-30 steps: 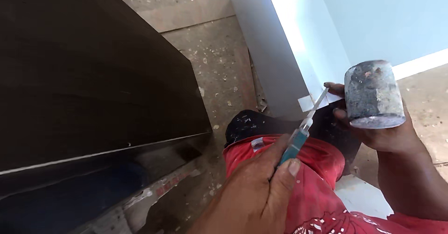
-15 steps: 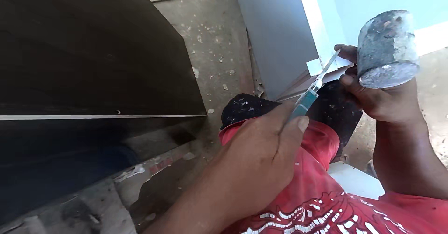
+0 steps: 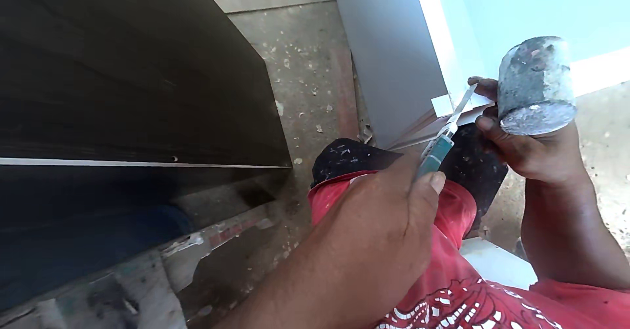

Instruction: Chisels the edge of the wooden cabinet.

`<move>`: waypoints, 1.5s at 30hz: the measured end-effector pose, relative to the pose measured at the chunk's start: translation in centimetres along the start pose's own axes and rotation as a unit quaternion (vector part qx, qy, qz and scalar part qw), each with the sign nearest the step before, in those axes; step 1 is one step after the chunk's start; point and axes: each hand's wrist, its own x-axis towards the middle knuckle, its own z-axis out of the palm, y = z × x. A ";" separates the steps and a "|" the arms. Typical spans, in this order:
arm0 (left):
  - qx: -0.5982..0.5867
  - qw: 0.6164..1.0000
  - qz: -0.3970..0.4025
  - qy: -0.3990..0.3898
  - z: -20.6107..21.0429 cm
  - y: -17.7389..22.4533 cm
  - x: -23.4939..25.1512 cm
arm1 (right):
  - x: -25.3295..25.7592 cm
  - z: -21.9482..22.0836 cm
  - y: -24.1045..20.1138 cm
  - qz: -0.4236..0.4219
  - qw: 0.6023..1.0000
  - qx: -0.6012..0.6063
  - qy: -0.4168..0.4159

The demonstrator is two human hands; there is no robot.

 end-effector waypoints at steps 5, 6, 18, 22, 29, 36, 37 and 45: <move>0.015 1.000 -0.002 0.006 -0.2 0.0 0.0 | -0.1 0.0 -0.1 0.002 1.000 -0.012 0.002; 0.013 1.000 0.002 0.006 -0.1 -0.2 0.0 | -0.1 0.0 -0.1 0.001 1.000 -0.017 0.003; 0.003 1.000 0.025 0.011 0.1 -1.0 0.2 | -0.1 0.1 0.0 -0.001 1.000 -0.013 0.009; -0.001 1.000 0.020 0.010 0.1 -1.0 0.2 | 0.0 0.3 -0.1 0.004 1.000 -0.007 0.015; 0.010 1.000 0.027 0.009 0.3 -0.9 0.3 | -0.2 0.1 -0.1 0.020 1.000 -0.015 0.018; 0.015 1.000 0.012 -0.009 0.1 -0.6 0.4 | -0.9 -1.3 -3.0 0.064 0.997 -0.014 0.050; 0.018 1.000 0.011 -0.011 0.1 -0.6 0.4 | -1.1 -1.8 -3.9 0.081 0.995 -0.024 0.050; 0.016 1.000 0.012 -0.007 0.1 -0.6 0.3 | -2.6 -4.2 -7.2 0.040 0.969 -0.238 0.058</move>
